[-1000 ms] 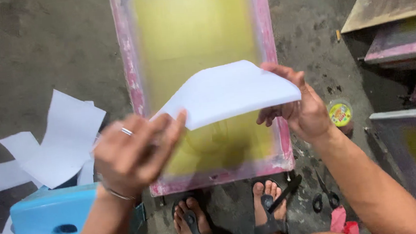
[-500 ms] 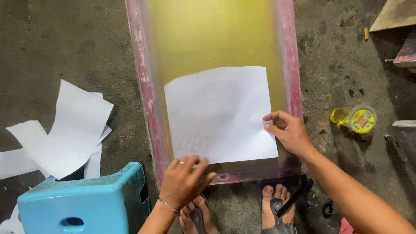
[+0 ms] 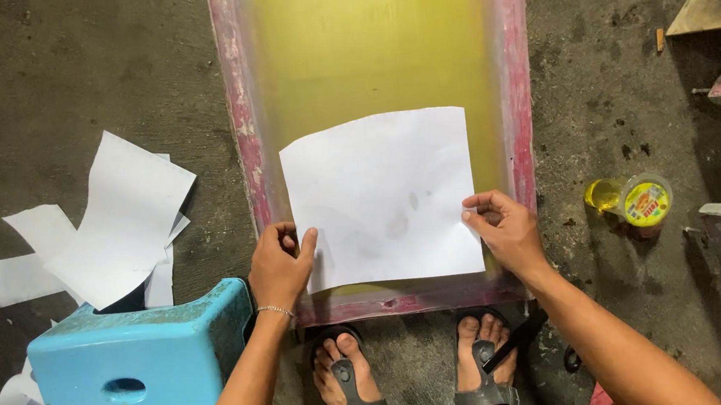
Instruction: Cutting a printed design from paper and mounting it onto a screen printing frame using oil and a squeegee.
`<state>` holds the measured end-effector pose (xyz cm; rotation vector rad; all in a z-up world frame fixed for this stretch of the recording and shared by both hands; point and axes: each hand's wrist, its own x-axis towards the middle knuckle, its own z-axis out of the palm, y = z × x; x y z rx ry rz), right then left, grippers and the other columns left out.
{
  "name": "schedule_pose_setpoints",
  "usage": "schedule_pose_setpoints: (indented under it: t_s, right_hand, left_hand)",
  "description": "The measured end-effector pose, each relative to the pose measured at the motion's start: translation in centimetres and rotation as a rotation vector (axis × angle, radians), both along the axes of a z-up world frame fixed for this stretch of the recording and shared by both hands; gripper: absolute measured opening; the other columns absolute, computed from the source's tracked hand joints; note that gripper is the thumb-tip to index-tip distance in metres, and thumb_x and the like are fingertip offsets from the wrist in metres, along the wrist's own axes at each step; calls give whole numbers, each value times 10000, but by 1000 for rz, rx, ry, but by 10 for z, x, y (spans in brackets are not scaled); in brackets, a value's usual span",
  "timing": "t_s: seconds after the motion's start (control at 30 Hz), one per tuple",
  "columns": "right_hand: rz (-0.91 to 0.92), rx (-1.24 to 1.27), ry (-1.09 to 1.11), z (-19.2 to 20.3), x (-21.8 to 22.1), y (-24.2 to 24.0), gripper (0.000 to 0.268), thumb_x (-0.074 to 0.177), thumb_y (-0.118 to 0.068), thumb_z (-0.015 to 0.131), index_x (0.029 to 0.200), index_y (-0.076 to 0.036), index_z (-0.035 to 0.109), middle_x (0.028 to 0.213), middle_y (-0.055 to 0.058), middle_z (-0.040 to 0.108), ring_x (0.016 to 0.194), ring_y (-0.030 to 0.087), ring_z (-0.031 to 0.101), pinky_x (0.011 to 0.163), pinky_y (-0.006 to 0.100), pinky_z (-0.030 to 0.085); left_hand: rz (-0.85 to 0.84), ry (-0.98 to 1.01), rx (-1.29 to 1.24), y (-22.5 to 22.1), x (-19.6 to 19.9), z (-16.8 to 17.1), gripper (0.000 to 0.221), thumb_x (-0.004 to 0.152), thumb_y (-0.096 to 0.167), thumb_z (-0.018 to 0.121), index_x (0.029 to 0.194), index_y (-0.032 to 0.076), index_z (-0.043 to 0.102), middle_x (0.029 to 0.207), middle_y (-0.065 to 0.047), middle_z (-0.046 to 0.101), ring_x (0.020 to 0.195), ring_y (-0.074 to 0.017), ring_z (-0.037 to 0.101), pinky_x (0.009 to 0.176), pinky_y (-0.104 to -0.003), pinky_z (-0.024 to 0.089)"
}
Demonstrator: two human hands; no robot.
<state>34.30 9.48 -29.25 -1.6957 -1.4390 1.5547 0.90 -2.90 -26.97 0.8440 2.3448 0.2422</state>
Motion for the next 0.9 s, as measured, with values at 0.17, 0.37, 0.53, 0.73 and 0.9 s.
schedule_pose_setpoints:
  t_s: [0.17, 0.37, 0.53, 0.73, 0.9]
  right_hand:
    - [2, 46, -58, 5, -7, 2, 176, 855, -84, 812, 1026, -73, 771, 824, 79, 701, 623, 112, 641, 573, 290, 534]
    - [92, 228, -138, -11, -3, 13, 158, 868, -67, 815, 1016, -56, 761, 777, 114, 674, 567, 180, 659, 546, 300, 531]
    - [163, 326, -201, -13, -4, 15, 128, 868, -72, 819, 983, -69, 763, 731, 97, 649, 529, 224, 661, 493, 305, 509]
    - [251, 462, -285, -13, -4, 14, 136, 856, -76, 830, 967, -88, 752, 701, 64, 632, 530, 228, 647, 500, 310, 502]
    - [314, 557, -347, -15, -2, 14, 154, 866, -124, 840, 959, -86, 724, 712, 69, 626, 591, 266, 650, 548, 349, 515]
  left_hand:
    - [60, -11, -43, 4, -11, -24, 336, 875, 557, 748, 907, 227, 695, 801, 29, 691, 890, -277, 732, 780, -465, 553]
    - [10, 54, 148, 11, -12, -19, 257, 892, 422, 789, 851, 174, 735, 750, -51, 699, 824, -325, 727, 740, -476, 572]
    - [23, 65, 179, 13, -13, -24, 254, 879, 431, 813, 836, 194, 734, 721, -24, 679, 788, -293, 721, 720, -458, 573]
    - [9, 89, 224, 12, -13, -25, 263, 887, 409, 822, 820, 174, 724, 707, -52, 669, 761, -329, 718, 702, -477, 568]
    - [-13, 118, 242, 11, -13, -26, 280, 886, 417, 832, 818, 171, 717, 698, -44, 660, 741, -326, 717, 686, -480, 564]
